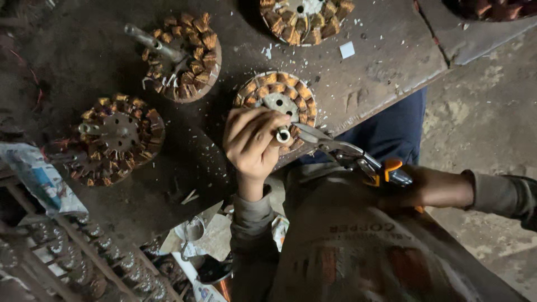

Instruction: The person uses pliers to cut and remove copper wire segments from the stator of an electric motor. They rotate the stator to access different slots and continue trimming the windings.

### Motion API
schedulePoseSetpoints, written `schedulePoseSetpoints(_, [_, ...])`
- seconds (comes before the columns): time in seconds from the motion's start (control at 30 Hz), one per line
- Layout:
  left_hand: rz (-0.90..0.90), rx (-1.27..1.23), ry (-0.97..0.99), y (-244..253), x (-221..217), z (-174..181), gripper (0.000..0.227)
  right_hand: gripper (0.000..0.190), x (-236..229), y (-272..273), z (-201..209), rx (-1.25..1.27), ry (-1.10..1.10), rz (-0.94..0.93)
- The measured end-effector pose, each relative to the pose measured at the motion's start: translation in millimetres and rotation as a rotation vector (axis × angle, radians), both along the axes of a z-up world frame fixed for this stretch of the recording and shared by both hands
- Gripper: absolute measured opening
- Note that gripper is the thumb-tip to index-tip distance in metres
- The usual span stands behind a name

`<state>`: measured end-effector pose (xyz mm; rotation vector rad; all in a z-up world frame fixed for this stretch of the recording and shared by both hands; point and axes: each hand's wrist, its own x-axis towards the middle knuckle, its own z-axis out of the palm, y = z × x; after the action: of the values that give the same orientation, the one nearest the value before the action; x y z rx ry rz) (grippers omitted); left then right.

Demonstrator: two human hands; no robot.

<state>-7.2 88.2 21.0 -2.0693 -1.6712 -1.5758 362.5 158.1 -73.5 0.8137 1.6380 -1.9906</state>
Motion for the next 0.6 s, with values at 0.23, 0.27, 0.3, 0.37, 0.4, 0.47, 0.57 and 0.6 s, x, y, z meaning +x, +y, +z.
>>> schedulePoseSetpoints(0.23, [0.006, 0.027, -0.015, 2, 5, 0, 0.027, 0.062, -10, -24, 3, -0.126, -0.068, -0.174])
schedulePoseSetpoints(0.27, [0.013, 0.028, -0.012, 0, 6, 0, 0.027, 0.062, -9, -22, 6, -0.139, -0.122, -0.154])
schedulePoseSetpoints(0.3, [0.019, 0.033, -0.011, 0, 6, 0, 0.027, 0.066, -6, -16, 10, -0.012, -0.143, -0.109])
schedulePoseSetpoints(0.37, [0.025, 0.033, -0.010, -1, 7, -2, 0.028, 0.073, 3, -6, 19, 0.236, -0.184, -0.021])
schedulePoseSetpoints(0.4, [0.026, 0.026, -0.010, -2, 8, -3, 0.028, 0.068, 5, -4, 24, 0.187, -0.185, -0.002])
schedulePoseSetpoints(0.47, [0.024, 0.035, -0.014, 0, 7, -3, 0.029, 0.057, 5, 9, 33, 0.101, -0.180, 0.034])
schedulePoseSetpoints(0.57, [0.005, 0.048, -0.027, 1, 7, -4, 0.031, 0.059, -13, 20, 37, 0.159, -0.454, 0.104])
schedulePoseSetpoints(0.6, [-0.004, 0.044, -0.028, 1, 7, -4, 0.031, 0.059, -18, 18, 37, 0.151, -0.378, 0.068])
